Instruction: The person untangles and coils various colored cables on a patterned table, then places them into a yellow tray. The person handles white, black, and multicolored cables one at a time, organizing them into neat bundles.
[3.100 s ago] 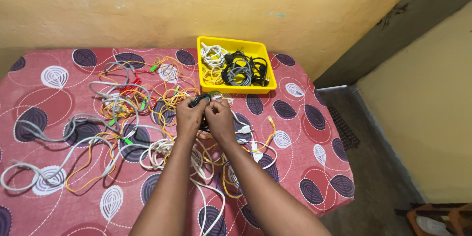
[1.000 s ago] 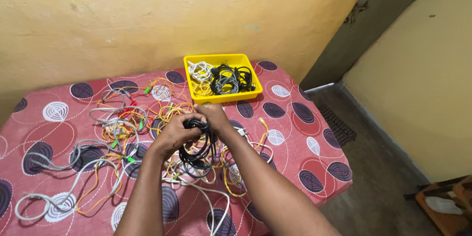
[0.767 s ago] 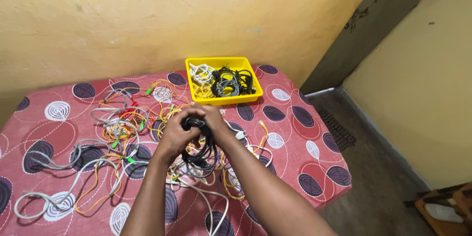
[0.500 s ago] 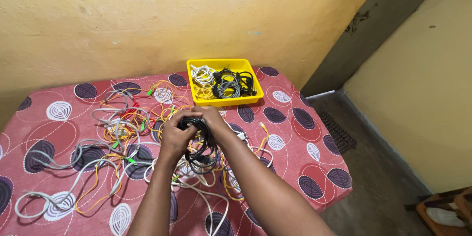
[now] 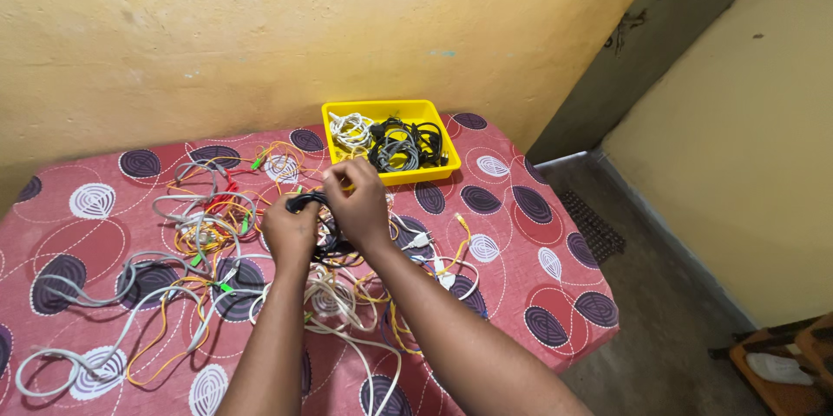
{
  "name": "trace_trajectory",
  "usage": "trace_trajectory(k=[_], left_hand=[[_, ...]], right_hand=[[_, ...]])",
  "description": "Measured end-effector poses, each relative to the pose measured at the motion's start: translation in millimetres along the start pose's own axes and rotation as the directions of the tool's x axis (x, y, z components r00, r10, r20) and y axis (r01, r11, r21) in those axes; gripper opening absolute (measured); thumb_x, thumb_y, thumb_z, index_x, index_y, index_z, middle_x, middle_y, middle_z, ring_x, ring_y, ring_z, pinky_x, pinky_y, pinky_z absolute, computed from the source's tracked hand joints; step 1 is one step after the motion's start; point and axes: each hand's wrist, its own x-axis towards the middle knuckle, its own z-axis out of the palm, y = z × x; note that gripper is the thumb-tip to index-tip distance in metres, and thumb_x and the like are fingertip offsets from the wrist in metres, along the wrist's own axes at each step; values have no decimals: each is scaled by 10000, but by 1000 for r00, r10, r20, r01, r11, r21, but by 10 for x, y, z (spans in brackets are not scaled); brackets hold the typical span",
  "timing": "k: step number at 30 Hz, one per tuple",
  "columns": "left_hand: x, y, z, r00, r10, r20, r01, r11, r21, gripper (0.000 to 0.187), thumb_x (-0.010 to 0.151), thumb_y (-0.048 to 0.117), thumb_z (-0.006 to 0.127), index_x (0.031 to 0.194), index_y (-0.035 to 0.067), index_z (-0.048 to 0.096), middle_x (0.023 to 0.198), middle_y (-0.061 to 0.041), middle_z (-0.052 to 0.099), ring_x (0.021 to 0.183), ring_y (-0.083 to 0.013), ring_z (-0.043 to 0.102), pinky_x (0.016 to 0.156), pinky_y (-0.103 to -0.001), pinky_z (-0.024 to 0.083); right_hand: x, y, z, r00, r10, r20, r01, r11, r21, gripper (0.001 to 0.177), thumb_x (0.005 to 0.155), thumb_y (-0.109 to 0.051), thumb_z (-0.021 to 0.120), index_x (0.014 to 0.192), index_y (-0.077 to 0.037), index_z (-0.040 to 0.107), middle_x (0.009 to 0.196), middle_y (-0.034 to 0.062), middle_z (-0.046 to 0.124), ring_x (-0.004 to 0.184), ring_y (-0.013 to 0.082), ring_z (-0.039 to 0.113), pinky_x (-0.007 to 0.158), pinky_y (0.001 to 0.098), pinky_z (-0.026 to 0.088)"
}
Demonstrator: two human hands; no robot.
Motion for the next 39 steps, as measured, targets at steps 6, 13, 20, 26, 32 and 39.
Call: trace_trajectory(k=[6,13,20,26,32,39], left_hand=[[166,-92,-76,994,-40,-104,44,998,33,248,775,197,809,869,-24,746,763,-177,731,669,-293,723,669,-413,544],[-52,-24,-137,996,-82,-46,84,996,36,248,782,199,811,904,-15,787,709,-160,725,613,-216,692,612,-373,525],[-114,27,-173,965,-143,219,199,945,-261,238,810,87,723,1017,-16,778,783,-62,745,663,-113,658,600,-290,524],[-109,-58,-85,937,-214,276,315,859,-404,338,851,23,590,1156,-15,731,854,-60,721,691,-114,646,578,-263,519],[-70,-178,-124,856,-305,418,495,718,-490,414,793,-22,522,1139,7,747,688,-25,596,533,-90,454,469,-239,341],[-227,-103,100,881,-202,427,385,832,-400,387,785,-22,512,1059,28,781,677,10,612,541,-67,496,493,-205,379]], right_hand=[[-130,-280,-65,933,143,331,-98,984,-148,215,953,-255,640,942,-63,733,880,142,739,792,326,707,695,429,538],[-298,-134,64,851,400,340,-278,893,-355,275,869,-256,668,1088,-122,767,969,160,756,901,342,726,797,484,562],[-355,222,39,789,415,453,-314,906,-283,270,844,-234,713,1015,-30,760,863,171,751,786,301,736,710,433,557],[-359,377,28,753,409,516,-449,892,-52,256,861,-249,719,978,-29,777,715,91,732,618,132,692,594,319,548],[-387,522,-74,657,445,608,-537,843,-37,354,947,-345,670,835,-38,807,576,1,613,503,64,507,476,278,388],[-453,847,-323,623,539,567,-666,746,22,468,984,-396,669,673,-46,692,551,-60,554,489,59,446,462,261,323]])
